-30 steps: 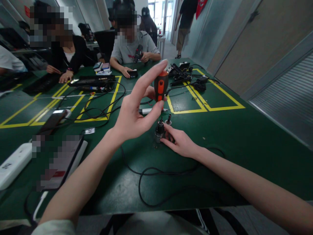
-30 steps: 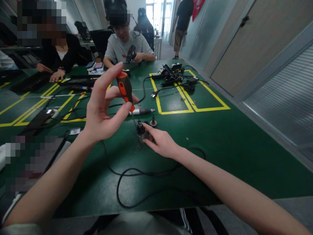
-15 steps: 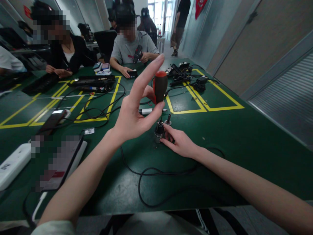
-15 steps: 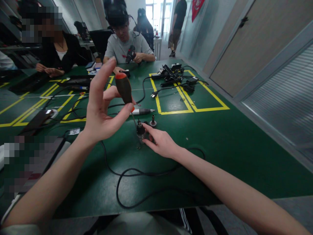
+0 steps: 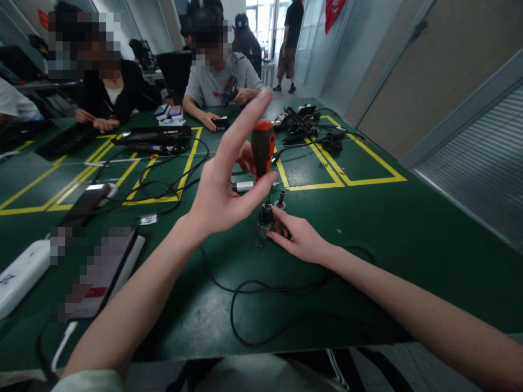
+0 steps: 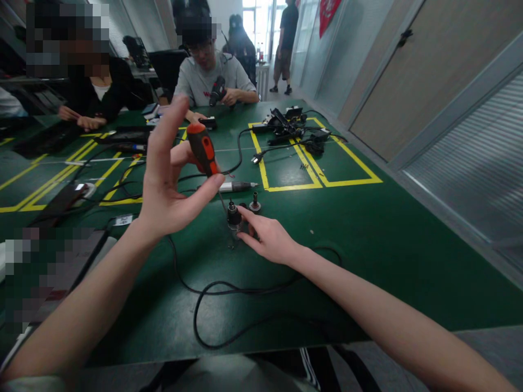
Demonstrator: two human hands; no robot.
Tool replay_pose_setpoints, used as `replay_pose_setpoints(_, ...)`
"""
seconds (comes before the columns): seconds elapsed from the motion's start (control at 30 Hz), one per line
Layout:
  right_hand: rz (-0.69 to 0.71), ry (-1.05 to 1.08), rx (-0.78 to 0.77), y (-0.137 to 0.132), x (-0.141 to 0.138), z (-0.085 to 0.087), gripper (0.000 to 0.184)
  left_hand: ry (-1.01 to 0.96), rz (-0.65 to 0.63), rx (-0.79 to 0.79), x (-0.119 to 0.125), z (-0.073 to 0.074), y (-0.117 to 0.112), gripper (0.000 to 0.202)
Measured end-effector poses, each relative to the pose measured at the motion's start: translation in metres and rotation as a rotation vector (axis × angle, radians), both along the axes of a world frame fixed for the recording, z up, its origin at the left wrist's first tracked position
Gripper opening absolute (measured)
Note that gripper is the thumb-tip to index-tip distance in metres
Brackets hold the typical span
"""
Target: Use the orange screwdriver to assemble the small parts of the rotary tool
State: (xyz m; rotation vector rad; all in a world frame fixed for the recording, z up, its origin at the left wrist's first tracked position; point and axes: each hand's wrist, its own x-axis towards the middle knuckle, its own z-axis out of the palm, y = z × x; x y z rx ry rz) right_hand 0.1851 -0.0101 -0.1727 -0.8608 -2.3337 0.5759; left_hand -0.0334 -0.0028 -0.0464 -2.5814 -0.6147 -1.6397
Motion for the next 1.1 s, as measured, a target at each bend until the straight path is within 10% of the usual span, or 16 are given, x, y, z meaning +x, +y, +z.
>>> replay_pose_setpoints(1.1, 0.008, 0.016, 0.005, 0.0013, -0.0003, -0.0011, 0.058, 0.041, 0.000, -0.019, -0.0010, 0.0016, -0.0008, 0.082)
